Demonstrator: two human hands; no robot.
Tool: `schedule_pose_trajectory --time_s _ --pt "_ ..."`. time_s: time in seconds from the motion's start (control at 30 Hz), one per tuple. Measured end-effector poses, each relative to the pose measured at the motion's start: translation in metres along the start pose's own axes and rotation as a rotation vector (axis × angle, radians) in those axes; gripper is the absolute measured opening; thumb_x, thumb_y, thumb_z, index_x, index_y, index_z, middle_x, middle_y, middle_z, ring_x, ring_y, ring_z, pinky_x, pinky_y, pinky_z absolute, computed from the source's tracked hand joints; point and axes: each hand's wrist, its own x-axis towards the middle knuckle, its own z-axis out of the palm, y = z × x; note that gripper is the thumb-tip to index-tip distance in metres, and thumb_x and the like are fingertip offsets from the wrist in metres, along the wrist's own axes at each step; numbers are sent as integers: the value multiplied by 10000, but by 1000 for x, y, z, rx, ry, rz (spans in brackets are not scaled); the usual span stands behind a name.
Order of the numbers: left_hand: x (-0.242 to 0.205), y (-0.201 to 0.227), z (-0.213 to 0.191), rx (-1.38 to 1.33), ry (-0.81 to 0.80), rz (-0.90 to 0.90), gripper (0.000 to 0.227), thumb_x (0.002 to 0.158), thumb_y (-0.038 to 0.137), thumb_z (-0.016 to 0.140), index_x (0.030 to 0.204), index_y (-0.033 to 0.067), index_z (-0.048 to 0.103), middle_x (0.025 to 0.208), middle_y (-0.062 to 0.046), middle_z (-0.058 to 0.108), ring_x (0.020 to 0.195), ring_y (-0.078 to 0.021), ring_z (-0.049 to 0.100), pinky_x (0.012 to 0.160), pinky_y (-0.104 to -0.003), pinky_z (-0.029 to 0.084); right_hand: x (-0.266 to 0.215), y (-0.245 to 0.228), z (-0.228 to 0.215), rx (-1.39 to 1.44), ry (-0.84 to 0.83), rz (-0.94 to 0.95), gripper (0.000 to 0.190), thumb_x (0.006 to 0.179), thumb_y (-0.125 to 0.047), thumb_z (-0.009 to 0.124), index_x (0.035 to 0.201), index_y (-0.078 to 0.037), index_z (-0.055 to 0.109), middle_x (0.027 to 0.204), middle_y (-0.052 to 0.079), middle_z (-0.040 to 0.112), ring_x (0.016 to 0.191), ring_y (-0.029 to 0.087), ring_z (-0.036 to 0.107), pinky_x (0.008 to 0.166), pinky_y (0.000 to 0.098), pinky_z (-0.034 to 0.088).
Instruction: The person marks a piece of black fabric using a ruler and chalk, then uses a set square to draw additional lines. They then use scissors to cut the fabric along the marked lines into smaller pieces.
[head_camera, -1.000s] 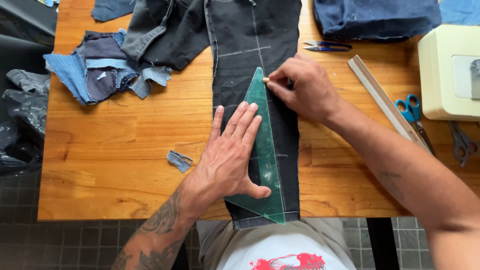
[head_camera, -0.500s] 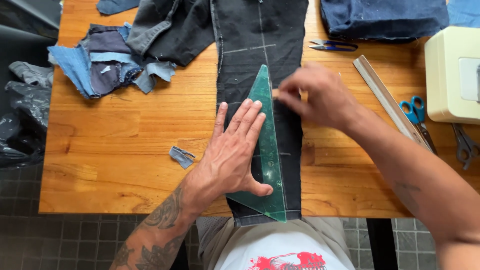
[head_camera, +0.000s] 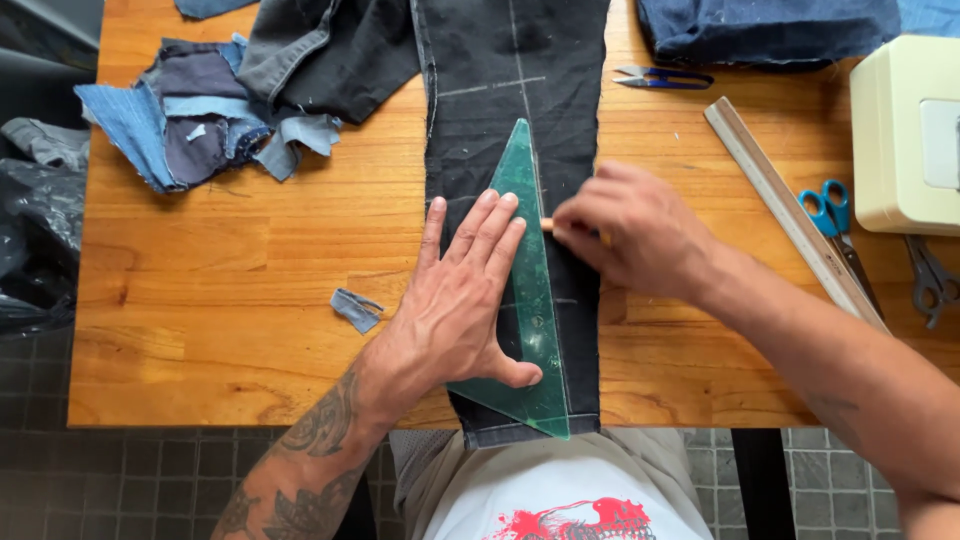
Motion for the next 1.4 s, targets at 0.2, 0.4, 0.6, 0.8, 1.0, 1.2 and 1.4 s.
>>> schedule_pose_trajectory --time_s 0.2,0.4,0.6,0.8,1.0,1.2,1.4 --pt "-1 -1 0 0 -2 14 1788 445 1087 871 1740 -72 450 1906 -235 319 1799 -388 203 1429 -732 27 -38 -40 4 -61 -36 -49 154 1163 -180 711 1064 -70 750 878 91 705 759 325 553 706 477 472" --pt "-1 -1 0 -27 1 9 1781 441 1063 893 1735 -76 447 1904 -235 314 1798 -390 197 1426 -744 31 -76 -77 7 -84 -82 -107 135 1144 -157 740 1129 -24 754 891 96 720 787 312 567 740 464 502" --pt "0 0 0 -7 -19 6 1816 440 1105 879 1752 -67 426 1914 -230 291 1803 -383 172 1427 -737 17 -80 -100 0 145 -205 -128 188 1183 -232 646 1038 -127 704 866 20 686 758 296 575 699 442 453" --pt "-1 1 3 -8 -17 -1 1806 417 1065 899 1748 -61 430 1916 -226 290 1806 -380 169 1428 -735 16 -56 -72 6 205 -258 -124 238 1106 -258 777 883 -191 727 711 -19 636 678 246 539 650 446 425" --pt "0 1 0 -2 -12 5 1787 448 1070 880 1753 -65 430 1914 -228 301 1802 -381 182 1428 -733 19 -46 -48 3 -38 -2 -23 150 1122 -202 815 1028 -99 761 860 55 736 719 289 575 666 444 496" --pt "-1 0 -1 -27 -11 -3 1781 439 1059 890 1747 -62 436 1916 -222 290 1807 -379 167 1426 -743 21 -78 -82 6 65 -158 -118 225 1154 -263 675 975 -140 735 765 24 627 668 299 506 631 484 437" --pt "-1 1 0 -18 -12 9 1797 444 1074 888 1750 -73 431 1913 -233 298 1804 -388 177 1428 -737 18 -82 -86 6 210 -319 -101 238 1166 -263 663 957 -166 723 825 13 693 754 300 592 694 466 470"
